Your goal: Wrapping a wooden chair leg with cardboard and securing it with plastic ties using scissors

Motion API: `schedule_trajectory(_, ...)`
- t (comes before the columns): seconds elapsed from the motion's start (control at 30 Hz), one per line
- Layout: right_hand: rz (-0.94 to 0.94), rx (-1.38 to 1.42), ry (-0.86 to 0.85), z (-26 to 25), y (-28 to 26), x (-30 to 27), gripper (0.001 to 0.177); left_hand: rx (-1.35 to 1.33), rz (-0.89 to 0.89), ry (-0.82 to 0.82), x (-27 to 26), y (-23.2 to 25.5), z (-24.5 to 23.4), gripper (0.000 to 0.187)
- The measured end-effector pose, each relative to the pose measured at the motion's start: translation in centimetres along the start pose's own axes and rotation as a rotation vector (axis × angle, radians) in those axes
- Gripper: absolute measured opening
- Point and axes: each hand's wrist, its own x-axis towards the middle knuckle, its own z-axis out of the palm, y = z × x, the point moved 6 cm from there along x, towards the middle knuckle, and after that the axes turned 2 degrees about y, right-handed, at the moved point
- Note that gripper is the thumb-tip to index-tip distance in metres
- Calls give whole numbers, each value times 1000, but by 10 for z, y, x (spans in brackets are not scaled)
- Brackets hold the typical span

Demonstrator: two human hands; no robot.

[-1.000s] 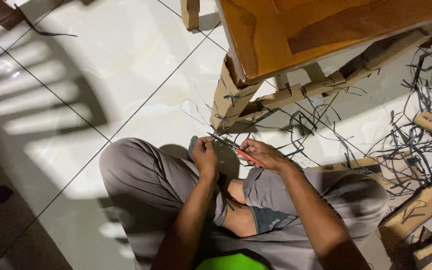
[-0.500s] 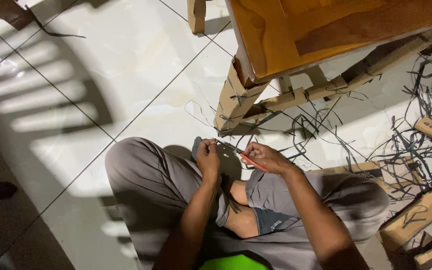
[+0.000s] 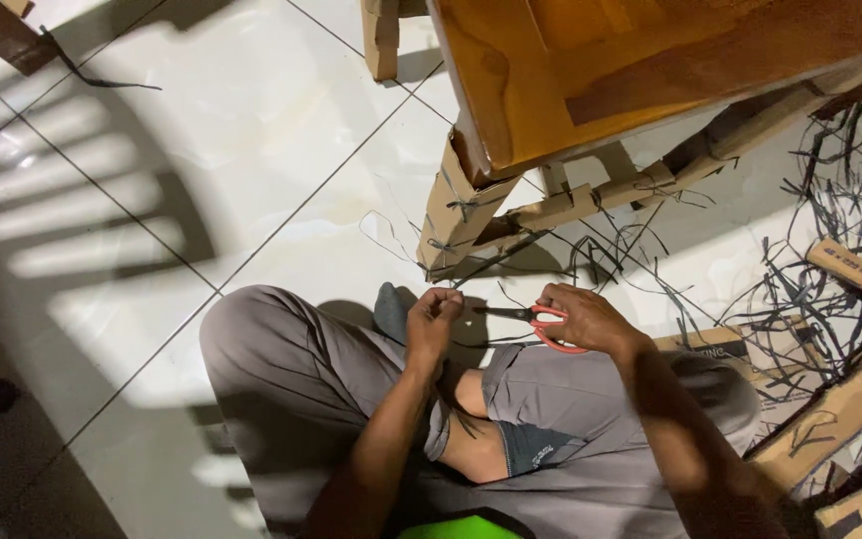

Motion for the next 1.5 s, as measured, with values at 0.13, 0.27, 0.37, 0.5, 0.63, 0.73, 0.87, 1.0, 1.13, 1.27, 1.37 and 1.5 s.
schedule_trajectory(0.13,-17,-90,-13,-2,-28,-8,41,104,50,-56,-5,13,5,8)
schedule_trajectory(0.27,-16,-125,23,-1,-46,-14,32,-27,50,-111,-4,13,13,9)
schedule_trajectory(0.37,0,141,51,-1,-74,-22,28,-178,23,-149,-5,10,20,9)
schedule_trajectory(0.5,-42,576,-10,25,-80,-13,38,-315,-19,-146,3,-9,25,8)
schedule_trajectory(0.63,-94,779,-11,42,-83,-10,40,-238,16,-97,0,7,16,9)
schedule_trajectory(0.73,-161,897,-30,58,-71,0,21,-335,-94,-82,-6,10,20,10)
schedule_trajectory(0.87,-41,980,51,53,-61,-2,21,-397,-141,-18,3,-1,12,13)
schedule_trajectory(1.0,7,917,155,31,-73,-8,25,-319,-143,30,-3,11,3,17)
schedule_trajectory(1.13,85,735,260,37,-48,-1,30,-147,9,156,-3,24,-13,18)
schedule_trajectory(1.27,170,832,498,24,-41,-9,35,116,338,247,-12,70,-21,43)
schedule_trajectory(1.37,200,716,555,0,-68,-28,34,241,408,118,-13,105,-8,73)
schedule_trajectory(1.5,123,838,680,-2,-82,-29,31,423,366,-140,2,141,6,85)
